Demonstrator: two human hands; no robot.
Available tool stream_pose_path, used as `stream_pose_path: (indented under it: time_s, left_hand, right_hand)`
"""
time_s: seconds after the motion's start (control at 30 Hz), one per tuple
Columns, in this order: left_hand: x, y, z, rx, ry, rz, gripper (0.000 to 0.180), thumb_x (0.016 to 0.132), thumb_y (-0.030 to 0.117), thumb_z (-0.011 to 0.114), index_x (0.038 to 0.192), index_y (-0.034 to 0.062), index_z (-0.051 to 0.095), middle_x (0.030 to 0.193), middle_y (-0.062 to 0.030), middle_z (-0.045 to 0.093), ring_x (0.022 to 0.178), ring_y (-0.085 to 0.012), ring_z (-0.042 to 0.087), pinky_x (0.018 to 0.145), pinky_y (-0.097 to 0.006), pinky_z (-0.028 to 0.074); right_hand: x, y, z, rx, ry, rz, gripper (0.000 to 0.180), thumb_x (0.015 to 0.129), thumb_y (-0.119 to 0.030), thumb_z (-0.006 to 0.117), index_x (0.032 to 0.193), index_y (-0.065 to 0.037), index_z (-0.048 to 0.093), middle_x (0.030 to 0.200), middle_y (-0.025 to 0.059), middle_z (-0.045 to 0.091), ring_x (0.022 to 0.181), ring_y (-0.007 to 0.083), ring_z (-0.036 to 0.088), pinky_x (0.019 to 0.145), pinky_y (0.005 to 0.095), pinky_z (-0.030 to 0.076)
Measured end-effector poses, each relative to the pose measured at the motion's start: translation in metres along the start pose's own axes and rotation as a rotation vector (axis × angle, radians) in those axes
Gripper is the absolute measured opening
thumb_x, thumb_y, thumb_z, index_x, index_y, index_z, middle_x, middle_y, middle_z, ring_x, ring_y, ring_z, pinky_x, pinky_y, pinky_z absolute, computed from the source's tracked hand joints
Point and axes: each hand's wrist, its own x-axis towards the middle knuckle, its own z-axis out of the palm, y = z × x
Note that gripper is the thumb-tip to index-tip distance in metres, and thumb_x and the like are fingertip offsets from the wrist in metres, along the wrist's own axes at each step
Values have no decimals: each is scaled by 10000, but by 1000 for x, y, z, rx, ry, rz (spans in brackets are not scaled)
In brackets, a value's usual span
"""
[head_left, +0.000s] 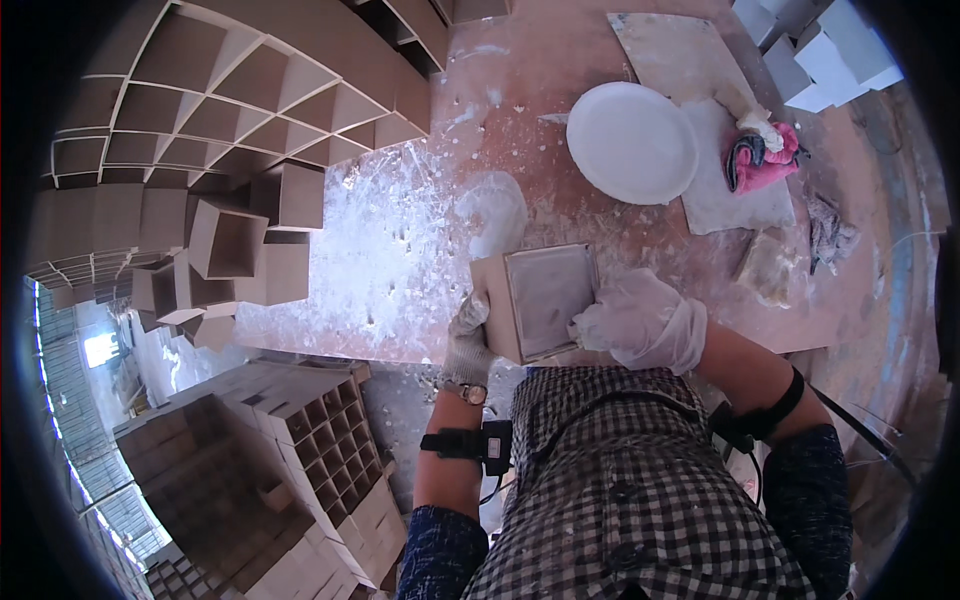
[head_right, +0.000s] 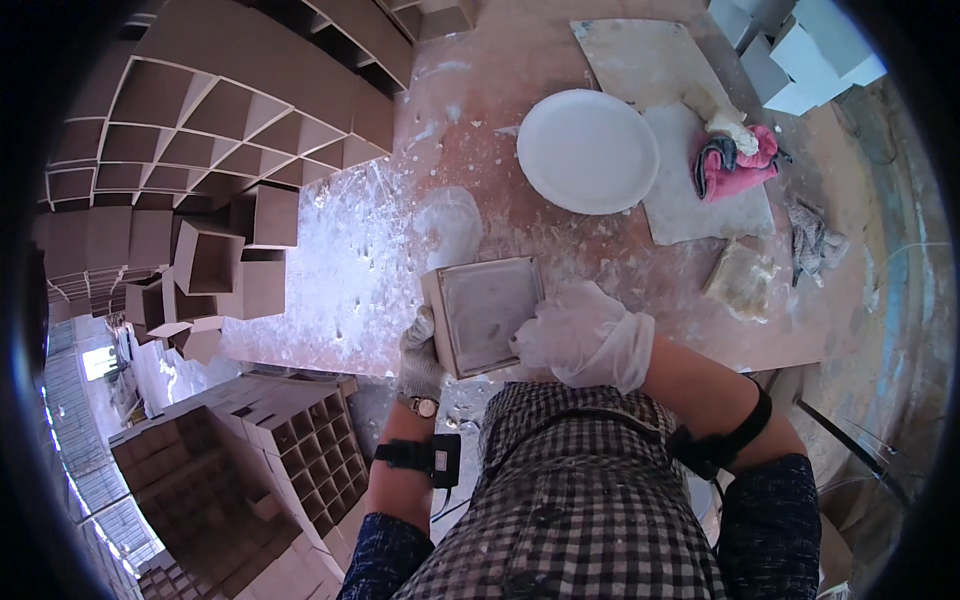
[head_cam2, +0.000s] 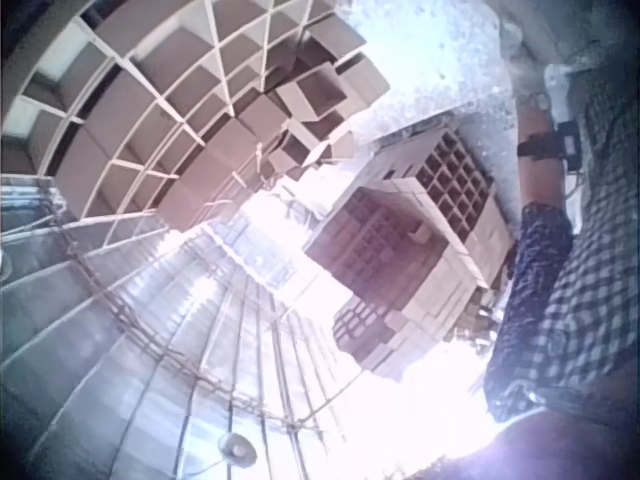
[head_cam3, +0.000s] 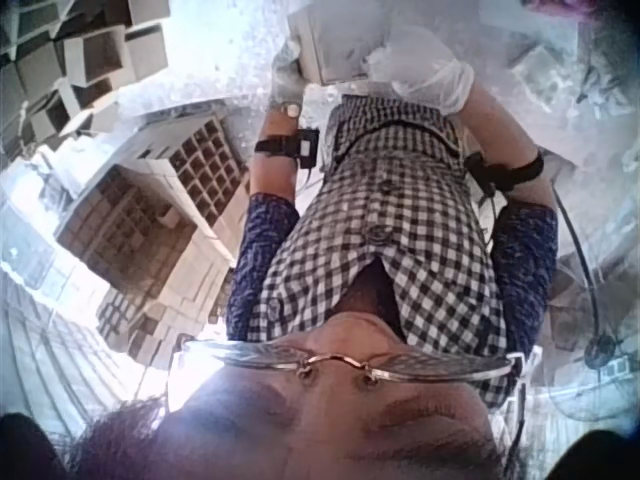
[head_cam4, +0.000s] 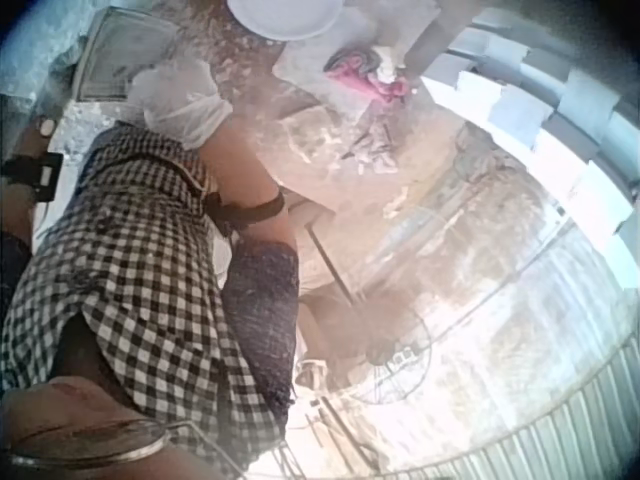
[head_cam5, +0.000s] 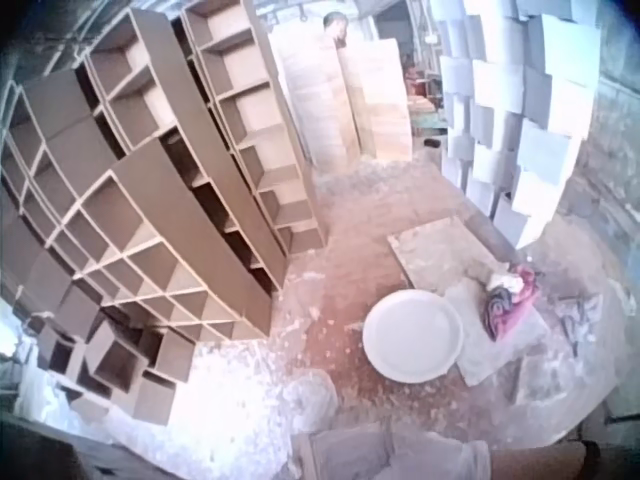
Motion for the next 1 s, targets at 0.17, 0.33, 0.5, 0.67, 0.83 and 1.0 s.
stream_pose_path:
  time_s: [0.17,0.33,0.5,0.67,0.83,1.0]
  left_hand:
    - [0,-1,-4,-24,-3,3,639,749,325,764,1247,20,506,1172,-108,595,1046,-240,605,903,-407,513]
    - [1,1,5,19,27,9,637,744,313,769,1246,22,506,1165,-107,597,1047,-248,604,909,-415,510]
    - [1,-1,-1,-11,16,0,649,739,314,773,1249,18,502,1167,-110,596,1050,-254,601,909,-426,510]
    - [-2,-6,-9,-5,72,-14,696,730,349,776,1264,11,486,1180,-122,588,1072,-266,589,919,-432,503]
    - [-22,-43,-12,-171,-243,172,582,827,382,672,1248,22,492,1203,-114,578,1080,-243,583,933,-428,497]
    - [-30,-73,-23,-310,254,170,612,811,520,640,1214,78,513,1139,-64,601,1001,-220,603,845,-356,530]
  right_hand:
    - [2,-5,7,10,118,100,138,692,-237,660,775,-141,606,744,42,608,650,270,612,549,396,476]
    - [28,-13,7,-29,311,184,93,707,-228,633,747,-147,612,857,6,612,700,243,622,548,390,476]
    - [0,-20,28,36,301,31,235,654,-300,712,851,-176,680,924,0,629,702,201,628,552,366,484]
    - [-1,-10,22,-16,455,141,360,601,-402,768,859,-166,682,884,-3,652,707,202,639,567,355,493]
    - [-5,-8,34,51,603,192,480,527,-430,809,887,-145,666,921,7,664,736,205,644,609,352,499]
    - [7,-16,24,-37,372,103,327,663,-249,770,951,-148,651,949,28,663,800,215,656,676,334,514]
